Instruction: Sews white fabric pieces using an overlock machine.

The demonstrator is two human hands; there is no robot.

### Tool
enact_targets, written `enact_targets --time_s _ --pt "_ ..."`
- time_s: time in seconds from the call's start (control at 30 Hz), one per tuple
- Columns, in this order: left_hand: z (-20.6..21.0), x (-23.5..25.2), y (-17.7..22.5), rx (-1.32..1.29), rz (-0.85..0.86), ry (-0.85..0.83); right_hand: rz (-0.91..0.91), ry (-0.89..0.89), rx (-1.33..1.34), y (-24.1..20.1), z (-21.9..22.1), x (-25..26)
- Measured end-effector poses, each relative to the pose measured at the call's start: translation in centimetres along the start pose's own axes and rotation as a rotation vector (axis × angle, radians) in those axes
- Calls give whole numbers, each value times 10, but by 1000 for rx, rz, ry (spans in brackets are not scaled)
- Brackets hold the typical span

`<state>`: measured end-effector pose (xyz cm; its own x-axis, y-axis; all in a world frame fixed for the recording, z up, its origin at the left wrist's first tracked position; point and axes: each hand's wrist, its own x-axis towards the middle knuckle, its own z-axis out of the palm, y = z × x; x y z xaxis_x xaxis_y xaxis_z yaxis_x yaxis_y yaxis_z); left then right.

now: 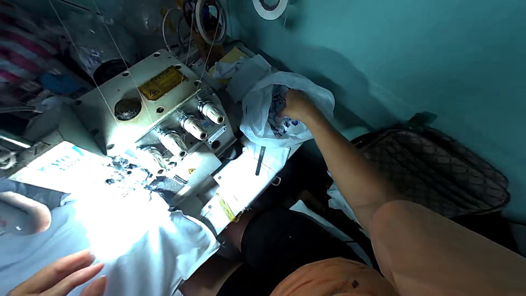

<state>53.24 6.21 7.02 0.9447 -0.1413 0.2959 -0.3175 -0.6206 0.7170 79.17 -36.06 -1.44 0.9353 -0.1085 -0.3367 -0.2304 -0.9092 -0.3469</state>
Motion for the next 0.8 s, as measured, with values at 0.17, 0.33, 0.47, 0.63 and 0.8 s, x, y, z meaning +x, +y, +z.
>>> enact_targets --time_s 0.17,0.33,0.47,0.63,0.8 --pt "9 1 10 -30 26 -28 -177 176 266 9 2 -21" --pt "29 5 25 -110 13 -85 -189 193 414 16 -4 -35" --pt "73 7 36 -301 -99 -70 -344 108 700 2 -14 -76" --pt "138 14 35 -815 -403 -39 -1092 -247 725 -57 21 -149" --pt "132 5 35 -862 -493 313 -1152 -374 684 -93 64 -171"
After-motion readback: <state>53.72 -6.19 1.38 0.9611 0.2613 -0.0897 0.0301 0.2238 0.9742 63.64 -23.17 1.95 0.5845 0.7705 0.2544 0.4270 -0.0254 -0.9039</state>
